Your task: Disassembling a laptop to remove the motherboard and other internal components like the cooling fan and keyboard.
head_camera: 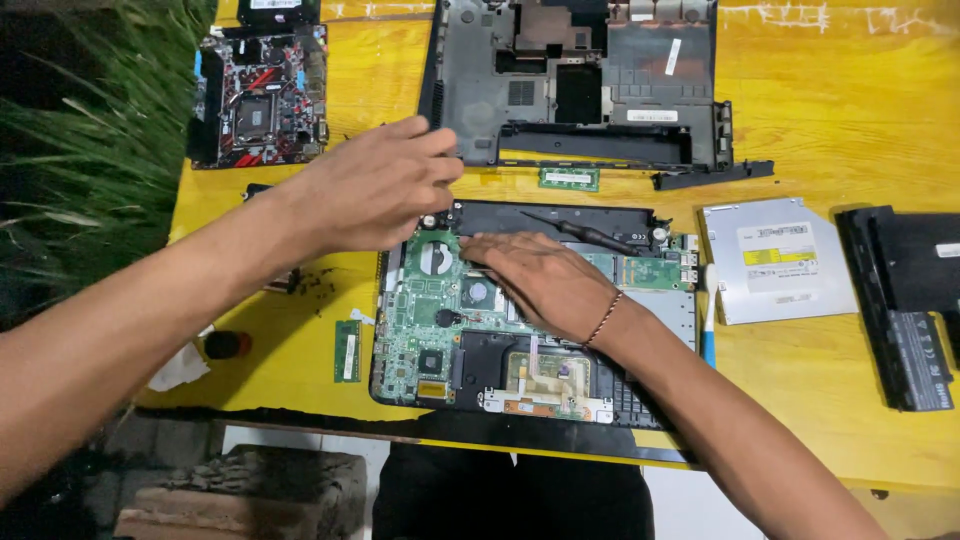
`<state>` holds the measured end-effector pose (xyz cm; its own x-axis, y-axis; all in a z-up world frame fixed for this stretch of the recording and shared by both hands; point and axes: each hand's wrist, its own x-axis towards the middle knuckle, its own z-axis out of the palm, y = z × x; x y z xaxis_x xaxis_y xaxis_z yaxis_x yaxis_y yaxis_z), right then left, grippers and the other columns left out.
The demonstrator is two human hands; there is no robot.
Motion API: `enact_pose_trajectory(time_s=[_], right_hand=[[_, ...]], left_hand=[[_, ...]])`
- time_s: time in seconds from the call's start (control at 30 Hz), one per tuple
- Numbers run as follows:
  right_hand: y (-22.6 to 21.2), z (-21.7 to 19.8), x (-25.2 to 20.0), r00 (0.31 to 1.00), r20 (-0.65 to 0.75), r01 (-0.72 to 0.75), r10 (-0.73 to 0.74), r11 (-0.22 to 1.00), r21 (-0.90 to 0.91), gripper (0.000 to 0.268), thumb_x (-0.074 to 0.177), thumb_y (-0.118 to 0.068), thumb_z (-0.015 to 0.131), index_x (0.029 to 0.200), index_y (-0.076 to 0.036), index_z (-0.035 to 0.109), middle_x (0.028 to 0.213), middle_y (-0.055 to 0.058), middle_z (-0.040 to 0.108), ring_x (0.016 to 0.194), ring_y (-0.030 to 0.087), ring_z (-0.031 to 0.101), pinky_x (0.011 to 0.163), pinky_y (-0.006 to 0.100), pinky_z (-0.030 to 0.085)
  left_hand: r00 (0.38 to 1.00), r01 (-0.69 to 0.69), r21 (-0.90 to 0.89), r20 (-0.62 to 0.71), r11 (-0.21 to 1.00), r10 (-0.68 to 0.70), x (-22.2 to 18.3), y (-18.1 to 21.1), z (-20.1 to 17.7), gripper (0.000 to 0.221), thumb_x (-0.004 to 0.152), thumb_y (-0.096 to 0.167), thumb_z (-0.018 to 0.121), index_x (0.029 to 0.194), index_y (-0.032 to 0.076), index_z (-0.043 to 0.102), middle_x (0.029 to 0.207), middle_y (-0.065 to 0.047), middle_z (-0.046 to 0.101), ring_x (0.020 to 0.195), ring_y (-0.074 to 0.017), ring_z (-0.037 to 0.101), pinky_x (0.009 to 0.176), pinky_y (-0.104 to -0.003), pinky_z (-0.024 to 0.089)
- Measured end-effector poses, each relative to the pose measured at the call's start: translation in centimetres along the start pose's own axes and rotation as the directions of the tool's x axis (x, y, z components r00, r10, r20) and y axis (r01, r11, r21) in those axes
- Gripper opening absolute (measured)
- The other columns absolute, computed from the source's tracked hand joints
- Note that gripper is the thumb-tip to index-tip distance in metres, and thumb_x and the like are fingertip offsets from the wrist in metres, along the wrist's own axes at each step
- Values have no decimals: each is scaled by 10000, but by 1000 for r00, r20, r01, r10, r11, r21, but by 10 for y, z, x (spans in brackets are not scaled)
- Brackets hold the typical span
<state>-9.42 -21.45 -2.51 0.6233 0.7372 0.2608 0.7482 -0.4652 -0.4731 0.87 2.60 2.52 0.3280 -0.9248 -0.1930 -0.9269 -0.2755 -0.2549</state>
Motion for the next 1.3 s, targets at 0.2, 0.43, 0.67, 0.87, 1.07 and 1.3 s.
enact_pose_trajectory(time_s=[0.2, 0.43, 0.67, 0.87, 1.07, 1.3], right_hand=[[1, 2, 0, 1000, 8, 2, -2, 1000, 2, 313, 1072, -111, 471, 1350, -33, 589, 1295, 221, 692, 1260, 340, 643, 1066, 463, 492], [4, 4, -1, 1000, 18, 9, -9, 1000, 12, 323, 1075, -126, 462, 1366, -53, 581, 1321, 198, 683, 1281, 324, 628, 1073, 448, 483], [5, 8, -3, 1000, 4, 13, -13, 1000, -25, 332, 1067, -119, 476, 1380, -71, 579, 1332, 181, 686, 1285, 319, 627, 1047, 434, 501], [8, 14, -6, 1000, -10, 14, -15, 992, -129, 323, 1070, -122, 473, 1366, -69, 592, 1319, 190, 694, 1224, 307, 672, 1014, 416, 536], [7, 13, -8, 990, -119, 47, -72, 979, -198, 273, 1072, -143, 498, 1312, -64, 599, 1214, 159, 738, 1127, 300, 717, 953, 405, 570], [28, 15, -11, 967, -241, 6, -86, 949, -314, 264, 1088, -164, 520, 1325, -98, 615, 1033, 83, 749, 976, 246, 748, 867, 359, 591]], left_hand=[[962, 210, -312, -103, 927, -253, -34, 10, 15, 70, 858, 177, 716, 901, 154, 766, 873, -52, 712, 967, -235, 627, 860, -359, 501], [804, 251, -615, -297, 748, -514, -55, 30, 24, 156, 970, 160, 686, 1050, 66, 781, 937, -172, 753, 925, -312, 672, 824, -383, 528], [597, 351, -693, -353, 630, -720, -66, 64, 46, 167, 915, 124, 734, 1072, 83, 773, 879, -111, 733, 798, -264, 620, 738, -369, 507], [398, 423, -782, -293, 458, -869, -73, 131, 13, 231, 907, 92, 752, 1135, 51, 752, 929, -128, 728, 797, -266, 612, 754, -383, 492], [119, 418, -831, -350, 367, -929, -89, 185, 18, 248, 871, 22, 791, 1114, 70, 770, 937, -95, 740, 724, -254, 614, 714, -394, 492], [74, 457, -819, -353, 346, -933, -71, 228, 29, 247, 856, 34, 774, 1102, 40, 749, 932, -114, 721, 673, -268, 608, 634, -374, 502]])
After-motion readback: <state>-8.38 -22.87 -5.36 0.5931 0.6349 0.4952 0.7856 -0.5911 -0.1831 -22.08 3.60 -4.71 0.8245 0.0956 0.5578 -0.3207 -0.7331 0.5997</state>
